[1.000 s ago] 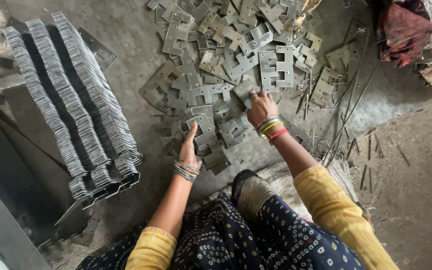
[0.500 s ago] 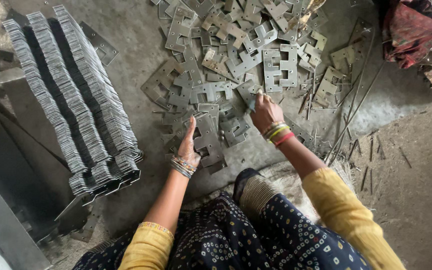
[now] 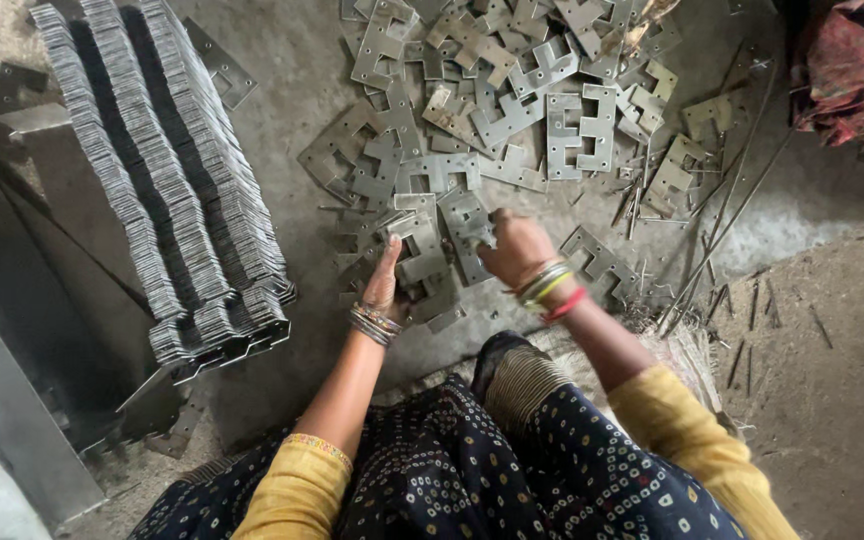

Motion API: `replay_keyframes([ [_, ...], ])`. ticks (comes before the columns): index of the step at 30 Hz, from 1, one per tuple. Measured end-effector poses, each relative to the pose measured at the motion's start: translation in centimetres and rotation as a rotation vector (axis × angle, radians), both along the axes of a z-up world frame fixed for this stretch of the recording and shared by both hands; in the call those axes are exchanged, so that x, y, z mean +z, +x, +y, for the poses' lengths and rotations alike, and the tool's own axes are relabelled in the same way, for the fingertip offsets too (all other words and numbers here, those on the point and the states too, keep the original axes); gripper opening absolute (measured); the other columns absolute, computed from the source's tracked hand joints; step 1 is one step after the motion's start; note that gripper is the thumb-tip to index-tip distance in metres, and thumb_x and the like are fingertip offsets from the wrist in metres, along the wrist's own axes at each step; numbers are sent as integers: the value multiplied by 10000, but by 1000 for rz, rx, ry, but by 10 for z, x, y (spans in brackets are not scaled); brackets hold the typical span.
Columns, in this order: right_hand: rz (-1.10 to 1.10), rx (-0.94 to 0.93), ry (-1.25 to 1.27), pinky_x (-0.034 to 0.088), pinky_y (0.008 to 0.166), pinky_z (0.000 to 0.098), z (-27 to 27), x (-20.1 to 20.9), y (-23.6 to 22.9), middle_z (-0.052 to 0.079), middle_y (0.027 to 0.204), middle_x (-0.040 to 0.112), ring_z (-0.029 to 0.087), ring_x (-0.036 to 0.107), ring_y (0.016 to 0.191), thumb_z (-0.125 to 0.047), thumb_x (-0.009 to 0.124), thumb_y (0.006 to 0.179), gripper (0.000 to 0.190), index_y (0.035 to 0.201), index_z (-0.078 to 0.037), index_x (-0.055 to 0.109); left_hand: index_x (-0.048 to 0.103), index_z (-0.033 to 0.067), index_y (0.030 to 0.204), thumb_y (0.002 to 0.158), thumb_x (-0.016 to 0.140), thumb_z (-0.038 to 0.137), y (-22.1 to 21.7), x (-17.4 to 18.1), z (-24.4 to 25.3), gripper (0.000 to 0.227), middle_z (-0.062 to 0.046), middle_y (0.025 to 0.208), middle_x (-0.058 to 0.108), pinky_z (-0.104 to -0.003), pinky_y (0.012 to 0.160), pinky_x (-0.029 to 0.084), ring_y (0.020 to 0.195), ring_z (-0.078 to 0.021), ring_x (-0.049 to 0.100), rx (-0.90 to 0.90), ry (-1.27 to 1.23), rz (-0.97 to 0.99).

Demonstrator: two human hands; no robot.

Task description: The person sits on the floor and sorts metal pieces by picking them up from a pile and stacking them neatly. The person handles the pieces by hand, organizing them into a stack.

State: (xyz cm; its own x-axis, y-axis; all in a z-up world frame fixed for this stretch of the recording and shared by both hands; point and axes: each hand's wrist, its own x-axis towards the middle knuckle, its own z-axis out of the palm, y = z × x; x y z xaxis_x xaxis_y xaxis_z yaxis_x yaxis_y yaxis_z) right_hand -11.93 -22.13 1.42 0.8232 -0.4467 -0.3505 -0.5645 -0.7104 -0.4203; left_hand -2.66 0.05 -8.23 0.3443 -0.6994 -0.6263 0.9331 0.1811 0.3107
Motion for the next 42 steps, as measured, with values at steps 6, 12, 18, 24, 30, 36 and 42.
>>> replay_keyframes([
  [6, 30, 77, -320, 555, 850, 488, 45, -39, -1, 208, 1158, 647, 388, 649, 1100, -377, 750, 764, 547, 1145, -12, 606, 340, 289, 1604, 741, 625, 743, 0, 11, 10, 1016, 37, 1702, 183, -709, 1188, 4, 1540, -282, 96, -38, 451, -54],
  [12, 18, 52, -278, 591, 697, 439, 12, -26, -14, 174, 941, 729, 332, 734, 793, -281, 684, 918, 356, 1153, -14, 659, 535, 123, 1490, 801, 770, 577, -1, -20, 24, 858, -34, 1614, 458, -486, 1232, 209, 1501, -213, 337, 98, 284, -183],
  [18, -218, 53, 201, 595, 692, 435, -13, 7, -4, 161, 860, 750, 325, 746, 757, -280, 721, 747, 436, 1090, -11, 713, 476, 19, 1491, 871, 805, 463, -6, -43, 23, 831, -224, 1504, 512, -657, 1206, 278, 1361, -409, 447, 89, 62, -16],
  [24, -140, -5, -324, 545, 812, 487, 20, -27, 17, 260, 1075, 691, 432, 654, 1031, -333, 729, 817, 457, 1107, 18, 684, 391, 122, 1569, 799, 709, 619, -6, -34, 19, 970, -13, 1683, 319, -433, 1234, 37, 1556, -154, 155, 16, 368, -256],
  [30, -45, -206, 42, 551, 852, 469, -2, -11, -6, 262, 1045, 696, 416, 676, 972, -347, 752, 822, 421, 1087, -22, 717, 363, 165, 1585, 840, 663, 620, -7, -36, 25, 923, 27, 1684, 239, -458, 1223, 44, 1552, -137, 104, 47, 417, -200],
  [36, 36, -117, 606, 640, 700, 360, -16, 16, -7, 117, 1036, 777, 242, 750, 799, -79, 725, 780, 362, 1141, -56, 708, 590, 102, 1402, 876, 782, 476, -4, -38, 17, 673, -69, 1404, 568, -426, 1099, 411, 1296, -234, 501, 143, 229, -397],
  [42, -200, 196, 216, 621, 714, 380, -11, -7, 35, 156, 969, 771, 278, 750, 812, -72, 701, 821, 252, 1069, -39, 727, 704, 129, 1245, 829, 690, 384, -10, -42, 19, 487, -5, 1282, 694, -470, 978, 470, 1192, -228, 601, -104, 263, -96],
])
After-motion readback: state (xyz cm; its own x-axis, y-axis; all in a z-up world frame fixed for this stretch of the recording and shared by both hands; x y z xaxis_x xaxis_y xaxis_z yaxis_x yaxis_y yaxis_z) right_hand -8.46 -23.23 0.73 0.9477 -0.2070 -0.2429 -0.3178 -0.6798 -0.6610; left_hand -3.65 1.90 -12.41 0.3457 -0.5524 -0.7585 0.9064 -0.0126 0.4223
